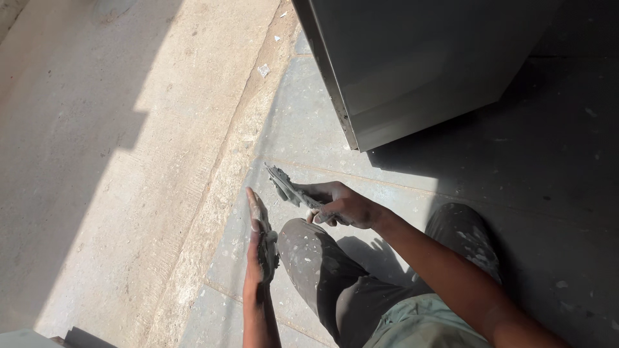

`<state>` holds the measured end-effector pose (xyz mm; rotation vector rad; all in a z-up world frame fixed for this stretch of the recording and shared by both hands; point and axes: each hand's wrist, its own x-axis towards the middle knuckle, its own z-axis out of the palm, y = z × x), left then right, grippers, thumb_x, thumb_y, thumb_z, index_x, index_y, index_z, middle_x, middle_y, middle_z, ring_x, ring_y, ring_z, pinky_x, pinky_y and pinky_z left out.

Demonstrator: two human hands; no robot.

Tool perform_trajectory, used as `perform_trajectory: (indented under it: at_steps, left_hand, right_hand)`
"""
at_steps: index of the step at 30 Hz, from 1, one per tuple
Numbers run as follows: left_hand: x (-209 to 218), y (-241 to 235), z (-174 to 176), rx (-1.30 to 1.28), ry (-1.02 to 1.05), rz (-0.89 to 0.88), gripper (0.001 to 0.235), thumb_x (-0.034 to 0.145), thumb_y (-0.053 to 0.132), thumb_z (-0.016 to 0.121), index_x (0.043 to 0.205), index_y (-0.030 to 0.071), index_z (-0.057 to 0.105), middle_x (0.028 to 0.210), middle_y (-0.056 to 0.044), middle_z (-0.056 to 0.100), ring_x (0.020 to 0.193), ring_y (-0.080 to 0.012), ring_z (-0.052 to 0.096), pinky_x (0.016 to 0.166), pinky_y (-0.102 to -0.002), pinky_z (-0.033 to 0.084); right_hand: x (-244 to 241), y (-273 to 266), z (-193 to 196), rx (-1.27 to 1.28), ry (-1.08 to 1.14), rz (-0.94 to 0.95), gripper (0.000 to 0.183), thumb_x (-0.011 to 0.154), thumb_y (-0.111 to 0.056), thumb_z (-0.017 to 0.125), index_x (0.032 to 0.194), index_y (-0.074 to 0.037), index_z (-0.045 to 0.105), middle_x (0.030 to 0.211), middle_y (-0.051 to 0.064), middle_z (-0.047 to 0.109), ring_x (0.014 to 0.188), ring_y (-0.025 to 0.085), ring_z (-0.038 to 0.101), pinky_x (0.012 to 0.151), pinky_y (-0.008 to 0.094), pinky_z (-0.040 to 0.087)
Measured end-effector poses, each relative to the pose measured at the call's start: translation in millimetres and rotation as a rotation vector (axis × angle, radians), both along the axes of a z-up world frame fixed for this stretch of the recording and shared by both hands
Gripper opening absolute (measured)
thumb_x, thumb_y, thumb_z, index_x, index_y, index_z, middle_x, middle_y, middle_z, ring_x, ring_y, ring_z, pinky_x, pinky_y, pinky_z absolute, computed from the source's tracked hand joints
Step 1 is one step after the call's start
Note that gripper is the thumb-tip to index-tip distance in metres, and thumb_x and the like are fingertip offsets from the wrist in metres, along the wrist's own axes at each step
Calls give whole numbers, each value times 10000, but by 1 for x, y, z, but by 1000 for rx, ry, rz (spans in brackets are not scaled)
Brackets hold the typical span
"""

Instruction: The person applies putty to the seams and lower edges of a metal cabinet using a putty knife. They hold a quantity of putty in their hand and spread it along the metal surface, using the tool to smooth it out.

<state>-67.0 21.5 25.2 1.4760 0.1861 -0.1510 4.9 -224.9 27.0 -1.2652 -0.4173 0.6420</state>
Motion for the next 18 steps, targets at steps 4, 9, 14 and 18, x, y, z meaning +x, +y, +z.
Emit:
perform_trajectory:
  at_steps: [4, 9, 14, 18]
  left_hand:
    - [25, -43, 31, -9, 53, -388, 1127, 793, 884, 196, 1658, 167, 106, 1720, -80, 225, 1458, -478, 275, 1202, -584, 201]
    - [40, -101, 46, -257, -5, -152, 1142, 852, 884, 178, 1650, 67, 191, 1684, -205, 211, 1572, -363, 152, 1270, -512, 140]
    - [54, -127, 56, 30, -729, 155, 1138, 898, 902, 248, 1639, 44, 145, 1709, -246, 210, 1597, -407, 225, 1299, -577, 194]
    - [54, -167, 47, -7, -837, 184, 1194, 865, 937, 274, 1628, 20, 217, 1651, -281, 348, 1491, -436, 434, 1225, -602, 393]
  right_hand:
    - [-46, -35, 7, 2, 90, 126, 843, 647, -79, 614, 1481, 22, 548, 888, 126, 738, 705, 121, 650, 559, 272, 479]
    - [-83, -60, 2, 144, 15, 318, 839, 661, -86, 597, 1487, 42, 530, 948, 126, 758, 778, 138, 681, 702, 265, 553]
    - [-90, -78, 31, 66, -74, -92, 802, 787, -167, 684, 1537, -25, 438, 926, 106, 721, 724, 126, 613, 578, 244, 507]
    - [-91, -63, 41, 304, -82, -233, 788, 833, -204, 617, 1563, -55, 360, 1017, 81, 682, 855, 107, 633, 550, 218, 480]
